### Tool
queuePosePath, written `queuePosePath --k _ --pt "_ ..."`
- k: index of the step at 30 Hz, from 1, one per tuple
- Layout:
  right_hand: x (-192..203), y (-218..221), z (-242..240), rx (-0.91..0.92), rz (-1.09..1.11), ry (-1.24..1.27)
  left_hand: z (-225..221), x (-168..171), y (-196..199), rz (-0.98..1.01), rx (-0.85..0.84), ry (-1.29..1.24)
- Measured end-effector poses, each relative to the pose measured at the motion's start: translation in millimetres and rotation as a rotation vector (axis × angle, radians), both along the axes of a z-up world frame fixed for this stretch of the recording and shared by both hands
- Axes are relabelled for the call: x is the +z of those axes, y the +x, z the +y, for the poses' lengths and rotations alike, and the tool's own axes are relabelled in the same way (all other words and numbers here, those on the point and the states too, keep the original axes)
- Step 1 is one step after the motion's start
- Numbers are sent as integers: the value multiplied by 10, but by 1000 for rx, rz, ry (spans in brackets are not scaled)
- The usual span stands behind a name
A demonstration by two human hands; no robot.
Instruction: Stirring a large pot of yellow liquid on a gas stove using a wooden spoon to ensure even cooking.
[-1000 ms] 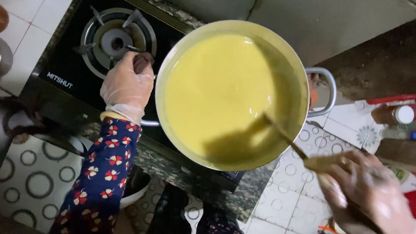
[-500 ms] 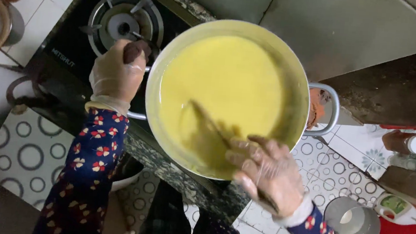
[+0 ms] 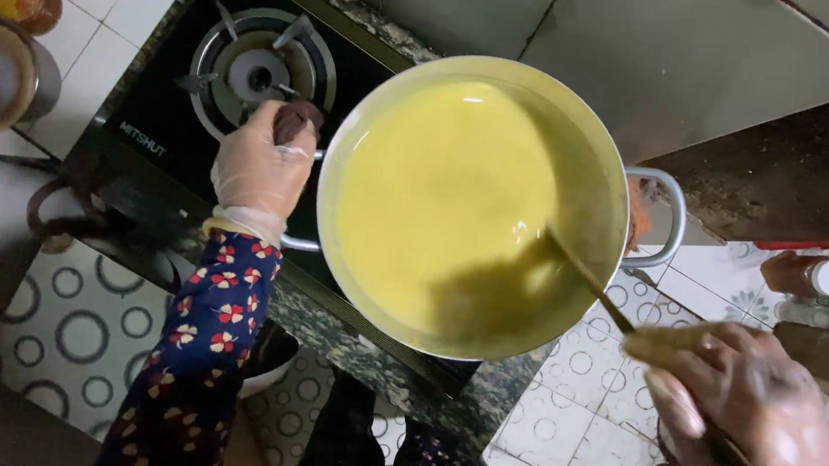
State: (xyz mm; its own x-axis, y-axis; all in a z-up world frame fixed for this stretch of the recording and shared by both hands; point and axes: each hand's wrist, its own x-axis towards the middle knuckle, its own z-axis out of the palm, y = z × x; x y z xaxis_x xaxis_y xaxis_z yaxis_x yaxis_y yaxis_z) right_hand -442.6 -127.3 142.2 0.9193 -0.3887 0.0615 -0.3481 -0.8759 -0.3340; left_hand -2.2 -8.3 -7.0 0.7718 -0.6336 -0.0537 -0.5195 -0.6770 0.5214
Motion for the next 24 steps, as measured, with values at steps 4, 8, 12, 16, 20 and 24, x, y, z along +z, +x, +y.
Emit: queuePosePath --k 4,8,12,16,20,24 --pt "41 5 204 -128 18 144 -2 -66 24 -41 -18 -10" --pt "-161 276 449 11 -94 338 25 -48 28 -26 -1 7" --pt "-739 733 730 14 -221 284 4 -27 27 -3 -4 19" --pt "-1275 764 598 -54 -291 -46 15 3 4 20 16 31" --pt "-1106 623 390 -85 -110 -233 -8 -47 11 -30 12 -5" --pt "-331 371 378 -191 -161 144 -1 6 -5 -6 24 -19"
